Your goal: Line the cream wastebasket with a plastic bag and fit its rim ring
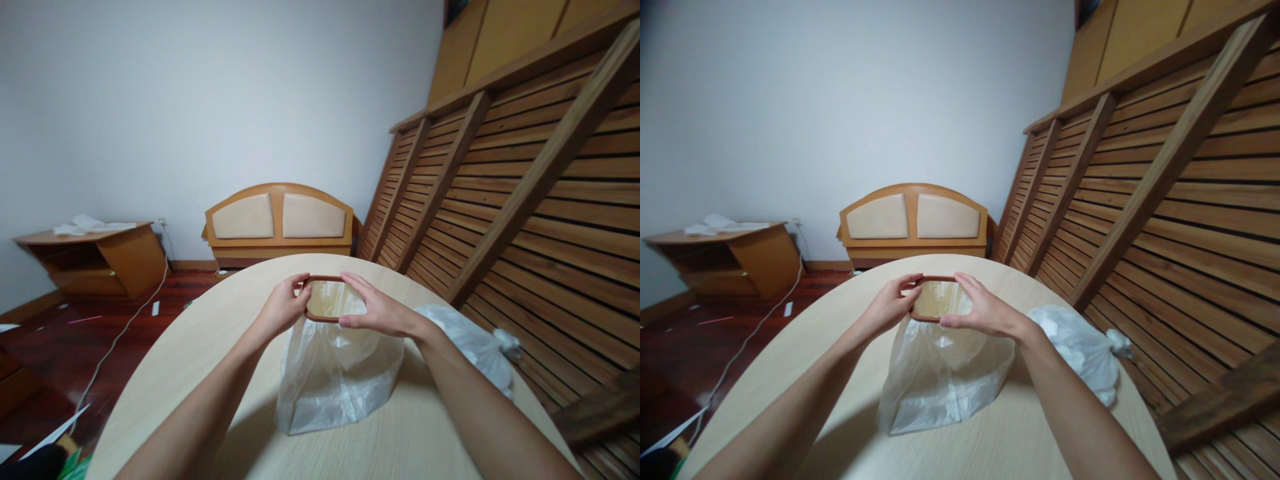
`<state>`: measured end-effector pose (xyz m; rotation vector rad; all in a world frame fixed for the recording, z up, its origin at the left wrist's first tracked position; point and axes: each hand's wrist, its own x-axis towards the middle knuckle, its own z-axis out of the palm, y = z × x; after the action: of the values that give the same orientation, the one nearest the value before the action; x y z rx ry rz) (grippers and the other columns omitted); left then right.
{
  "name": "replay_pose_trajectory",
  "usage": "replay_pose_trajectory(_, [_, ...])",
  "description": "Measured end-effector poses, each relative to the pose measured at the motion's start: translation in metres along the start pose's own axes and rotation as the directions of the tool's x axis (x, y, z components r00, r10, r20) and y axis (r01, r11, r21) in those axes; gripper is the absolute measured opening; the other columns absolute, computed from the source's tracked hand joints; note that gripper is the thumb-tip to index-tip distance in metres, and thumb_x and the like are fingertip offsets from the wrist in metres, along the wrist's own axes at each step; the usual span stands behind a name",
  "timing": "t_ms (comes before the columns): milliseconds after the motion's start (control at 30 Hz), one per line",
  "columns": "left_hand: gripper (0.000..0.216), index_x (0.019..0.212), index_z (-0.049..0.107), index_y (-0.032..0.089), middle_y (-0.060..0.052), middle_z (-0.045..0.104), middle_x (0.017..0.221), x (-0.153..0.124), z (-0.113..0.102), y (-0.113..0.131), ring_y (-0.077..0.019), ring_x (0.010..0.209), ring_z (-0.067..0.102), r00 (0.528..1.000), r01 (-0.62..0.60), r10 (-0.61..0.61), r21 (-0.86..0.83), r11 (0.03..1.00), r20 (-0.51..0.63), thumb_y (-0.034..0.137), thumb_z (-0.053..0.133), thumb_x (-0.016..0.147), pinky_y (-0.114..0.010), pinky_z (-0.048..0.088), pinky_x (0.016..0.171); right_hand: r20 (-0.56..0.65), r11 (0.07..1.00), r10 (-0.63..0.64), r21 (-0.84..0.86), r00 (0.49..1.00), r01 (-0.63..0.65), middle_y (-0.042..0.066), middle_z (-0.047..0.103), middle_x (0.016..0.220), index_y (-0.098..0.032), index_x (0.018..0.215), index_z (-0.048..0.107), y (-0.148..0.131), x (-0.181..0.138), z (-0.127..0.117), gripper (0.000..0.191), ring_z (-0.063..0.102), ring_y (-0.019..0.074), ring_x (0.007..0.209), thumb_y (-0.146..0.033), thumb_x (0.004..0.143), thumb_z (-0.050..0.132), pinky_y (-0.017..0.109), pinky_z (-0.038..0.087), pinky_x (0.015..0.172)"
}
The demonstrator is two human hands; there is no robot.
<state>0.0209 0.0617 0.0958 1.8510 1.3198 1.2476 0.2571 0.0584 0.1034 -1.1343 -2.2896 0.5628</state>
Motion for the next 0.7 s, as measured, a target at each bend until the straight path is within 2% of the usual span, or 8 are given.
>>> replay_pose_trajectory(267, [0.042,0.127,0.064,0.008,-0.017,0.068,0.129,-0.0003,0.0004,-0.0008,-0.025,0.112,0.069,1.0,-0.004,0.004,0.017,1.0,0.004,0.019,0.055,0.087,-0.036,0.055,0.098,-0.005,1.0,0.029,0.012,1.0,-0.029,0.021,0.028,0.162,-0.013,0.155,0.033,-0.0032,-0.0001,0.0007,0.111,0.025,0.036,0.15,-0.069,0.07,0.075,0.054,0.021,0.123])
replay_pose_trajectory(433, [0.043,0.127,0.064,0.008,-0.016,0.068,0.13,-0.001,-0.0007,0.0032,-0.025,0.113,0.068,1.0,0.016,-0.016,0.035,0.999,0.016,0.015,0.055,0.086,-0.036,0.053,0.1,-0.018,0.999,-0.009,0.031,1.0,0.01,0.019,0.03,0.162,-0.016,0.155,0.035,0.0001,0.0006,0.0014,0.108,0.027,0.0363,0.15,-0.068,0.07,0.076,0.056,0.022,0.123])
replay_pose_trajectory(700, [0.044,0.13,0.062,0.004,-0.019,0.066,0.131,-0.0003,-0.0007,-0.0003,-0.027,0.115,0.068,0.999,0.02,-0.022,0.06,0.998,0.036,0.015,0.054,0.088,-0.04,0.052,0.102,0.0,1.0,0.004,0.014,1.0,-0.004,0.021,0.028,0.162,-0.014,0.155,0.033,0.0004,0.001,0.002,0.112,0.026,0.0364,0.15,-0.072,0.069,0.074,0.057,0.021,0.123])
